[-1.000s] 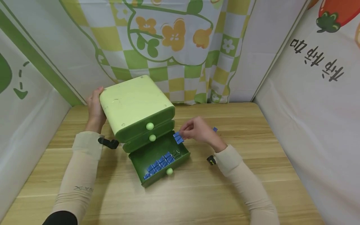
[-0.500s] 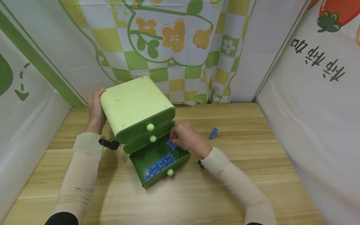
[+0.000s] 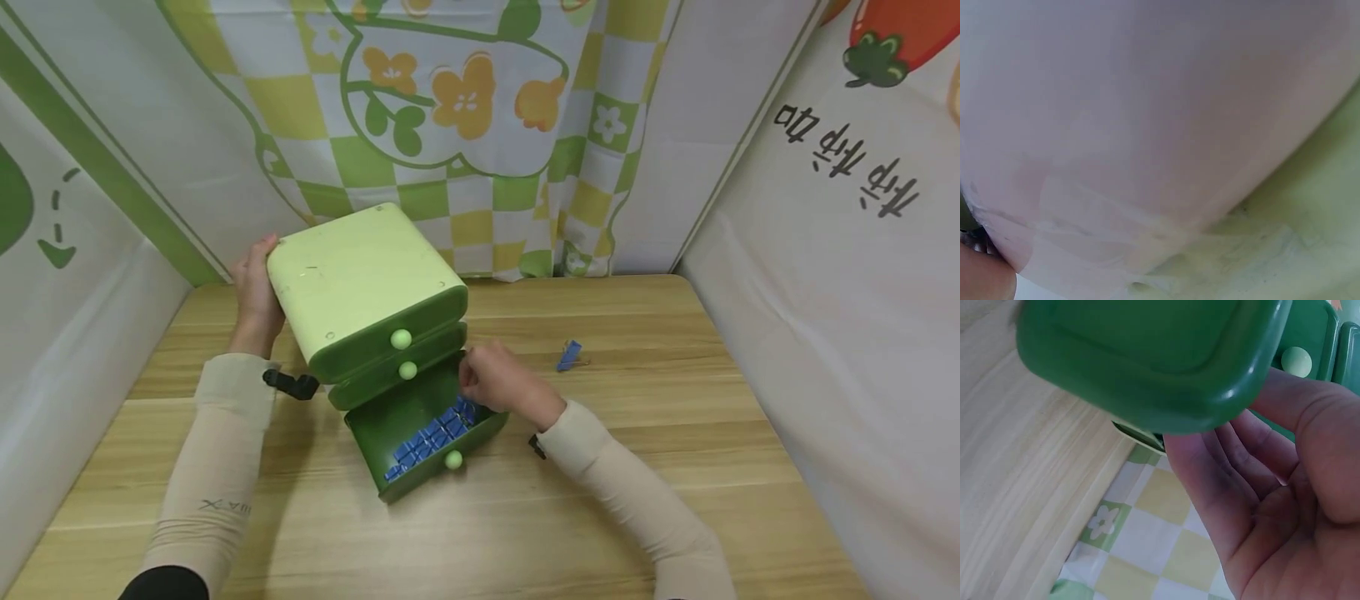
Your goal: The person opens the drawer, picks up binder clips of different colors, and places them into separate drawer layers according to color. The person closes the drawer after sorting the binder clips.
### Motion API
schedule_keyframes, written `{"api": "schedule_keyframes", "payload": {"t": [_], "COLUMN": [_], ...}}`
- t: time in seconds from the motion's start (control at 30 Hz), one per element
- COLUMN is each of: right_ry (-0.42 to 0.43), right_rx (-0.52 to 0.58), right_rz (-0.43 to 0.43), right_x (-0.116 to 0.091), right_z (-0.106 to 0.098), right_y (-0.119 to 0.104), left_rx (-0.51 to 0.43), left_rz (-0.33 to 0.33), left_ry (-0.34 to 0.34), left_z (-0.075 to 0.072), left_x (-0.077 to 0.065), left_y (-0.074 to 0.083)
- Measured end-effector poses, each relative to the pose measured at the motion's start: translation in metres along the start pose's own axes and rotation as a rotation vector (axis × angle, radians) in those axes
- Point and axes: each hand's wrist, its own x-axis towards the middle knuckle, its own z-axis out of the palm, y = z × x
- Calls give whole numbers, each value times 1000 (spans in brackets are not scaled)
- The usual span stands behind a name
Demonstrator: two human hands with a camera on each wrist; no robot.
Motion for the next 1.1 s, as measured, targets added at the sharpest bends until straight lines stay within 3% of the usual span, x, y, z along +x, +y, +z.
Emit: {"api": "schedule_keyframes", "payload": {"t": [0.23, 0.57, 0.83, 1.1], "right_ry": [50, 176, 269, 301], "right_rx": [62, 70, 116, 129], "right_rz": [33, 174, 239, 355], "right_x": [-10, -30, -45, -67], "right_z": [-9, -35, -49, -64], "right_y": [7, 24, 43, 63], "left_rx": [-15, -13, -12, -5], "left_rz": [-3, 7, 13, 10], "left_ry": [6, 7, -5, -17], "left_z": [1, 0, 0, 0], "left_x": [1, 1, 1, 0], "left_y": [0, 0, -1, 0]}}
